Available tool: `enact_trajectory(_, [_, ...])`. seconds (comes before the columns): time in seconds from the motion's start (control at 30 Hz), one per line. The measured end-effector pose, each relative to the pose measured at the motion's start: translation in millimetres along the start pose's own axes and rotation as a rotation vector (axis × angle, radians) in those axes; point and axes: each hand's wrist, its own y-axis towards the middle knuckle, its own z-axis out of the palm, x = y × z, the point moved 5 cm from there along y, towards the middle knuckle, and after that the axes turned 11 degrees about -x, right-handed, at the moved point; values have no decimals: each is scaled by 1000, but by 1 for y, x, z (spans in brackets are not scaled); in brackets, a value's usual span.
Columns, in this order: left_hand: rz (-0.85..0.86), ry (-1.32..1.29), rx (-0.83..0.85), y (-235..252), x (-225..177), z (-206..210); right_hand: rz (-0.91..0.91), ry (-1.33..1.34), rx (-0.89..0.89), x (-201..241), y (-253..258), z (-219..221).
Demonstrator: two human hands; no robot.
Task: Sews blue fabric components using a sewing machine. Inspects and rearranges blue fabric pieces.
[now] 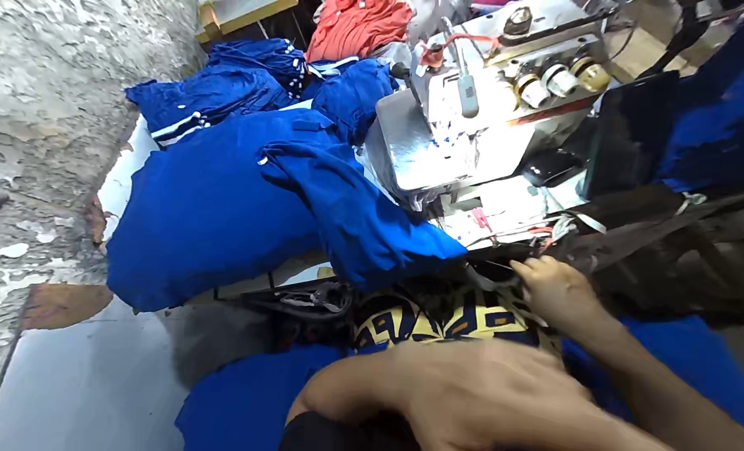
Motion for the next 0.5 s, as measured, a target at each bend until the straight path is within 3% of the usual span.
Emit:
enact_trajectory(0.03, [-12, 315, 20, -8, 15, -9, 35, 49, -2, -11, 2, -17])
enact_trajectory(0.1, [-206, 863, -4, -28, 51, -31, 61, 198, -138, -33, 10, -45])
enact_trajectory(0.17, [-385, 1127, -177, -43, 96, -61, 117, 234, -329, -45, 24, -60])
enact_trajectory(0.27, [-628, 1232, -308, -67, 153, -101, 192, 225, -390, -51, 58, -54])
enact_trajectory(0.33, [-666, 1221, -316, -76, 169, -111, 137, 228, -381, -48, 78, -37])
enact_trajectory(0.4, [-599, 1108, -364, -78, 158, -115, 99, 203, -311, -46, 92, -21])
enact_trajectory(0.5, [-464, 790, -604, -91, 92, -141, 136, 94, -125, -50, 102, -8])
